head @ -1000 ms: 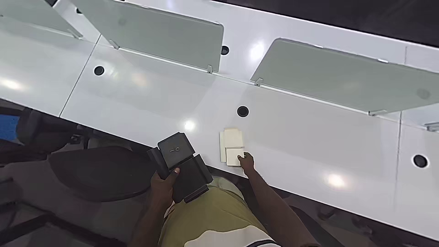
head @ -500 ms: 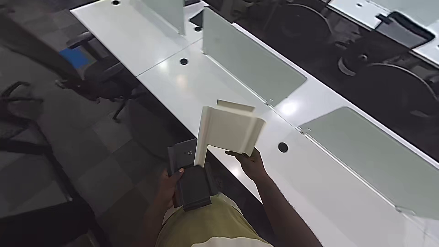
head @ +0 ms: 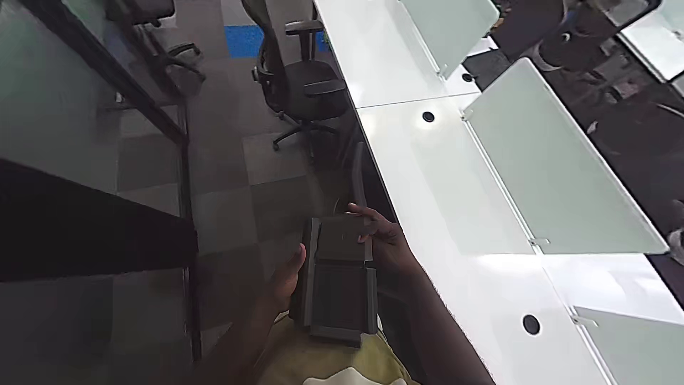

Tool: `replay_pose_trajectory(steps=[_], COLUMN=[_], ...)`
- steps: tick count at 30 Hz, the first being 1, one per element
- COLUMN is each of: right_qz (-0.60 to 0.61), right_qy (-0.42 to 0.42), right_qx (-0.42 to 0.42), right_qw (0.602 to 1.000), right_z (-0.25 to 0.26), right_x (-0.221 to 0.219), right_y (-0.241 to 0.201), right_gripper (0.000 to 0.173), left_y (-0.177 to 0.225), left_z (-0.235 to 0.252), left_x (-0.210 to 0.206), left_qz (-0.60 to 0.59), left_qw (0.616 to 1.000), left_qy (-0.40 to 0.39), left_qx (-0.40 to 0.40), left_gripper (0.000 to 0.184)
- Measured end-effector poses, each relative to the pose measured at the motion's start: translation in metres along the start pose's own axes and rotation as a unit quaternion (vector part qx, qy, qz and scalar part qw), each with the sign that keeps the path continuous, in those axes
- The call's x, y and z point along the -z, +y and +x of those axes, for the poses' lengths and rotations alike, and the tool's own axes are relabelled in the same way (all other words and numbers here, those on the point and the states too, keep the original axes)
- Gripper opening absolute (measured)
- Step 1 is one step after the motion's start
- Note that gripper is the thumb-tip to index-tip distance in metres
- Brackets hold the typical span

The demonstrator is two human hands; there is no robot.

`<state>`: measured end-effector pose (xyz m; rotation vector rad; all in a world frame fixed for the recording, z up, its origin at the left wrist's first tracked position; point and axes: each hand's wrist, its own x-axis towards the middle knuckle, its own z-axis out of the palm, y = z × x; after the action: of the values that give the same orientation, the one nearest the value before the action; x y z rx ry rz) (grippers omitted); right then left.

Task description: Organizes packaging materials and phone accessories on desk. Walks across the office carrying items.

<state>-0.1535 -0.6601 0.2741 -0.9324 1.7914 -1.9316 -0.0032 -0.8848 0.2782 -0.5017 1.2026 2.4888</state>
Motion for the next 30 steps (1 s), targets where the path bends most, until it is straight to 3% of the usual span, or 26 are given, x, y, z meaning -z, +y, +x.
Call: replay_pose_trajectory(steps=[4,6,9,12,16,20,24,28,30], right_qz=[-0.096,-0.071,0.109,0.291,0.182,0.122,0.11,0.055,0.068], right_qy=[0.053,0.028,0.001,0.029,-0.022,0.002,-0.043,-0.066,-0.075], right_qx=[-0.054,-0.093,-0.146,-0.225,-0.285,-0.245,-0.176,-0.187,-0.195], right_qw=[0.993,0.993,0.983,0.929,0.941,0.962,0.977,0.979,0.976], right_z=[0.04,0.057,0.085,0.114,0.17,0.231,0.293,0.344,0.372], right_x=[-0.053,-0.061,-0.058,-0.051,-0.06,-0.057,-0.045,-0.049,-0.058], right_y=[0.004,0.015,0.042,0.068,0.071,0.071,0.079,0.085,0.098], right_gripper=[0.021,0.027,0.03,0.029,0.067,0.054,0.049,0.045,0.047], left_y=[0.021,0.028,0.045,0.069,0.113,0.161,0.196,0.216,0.229], left_z=[-0.001,0.005,0.018,0.042,0.093,0.142,0.172,0.193,0.202], left_x=[0.021,0.033,0.05,0.06,0.072,0.07,0.072,0.096,0.115], left_qz=[0.017,0.021,0.033,0.049,0.083,0.101,0.056,0.025,0.04], left_qw=[0.992,0.987,0.978,0.959,0.946,0.933,0.916,0.912,0.909], left_qy=[0.113,0.14,0.183,0.247,0.262,0.288,0.351,0.375,0.388], left_qx=[-0.06,-0.077,-0.094,-0.133,-0.172,-0.188,-0.186,-0.163,-0.148], left_gripper=[0.041,0.042,0.044,0.04,0.046,0.043,0.036,0.059,0.058])
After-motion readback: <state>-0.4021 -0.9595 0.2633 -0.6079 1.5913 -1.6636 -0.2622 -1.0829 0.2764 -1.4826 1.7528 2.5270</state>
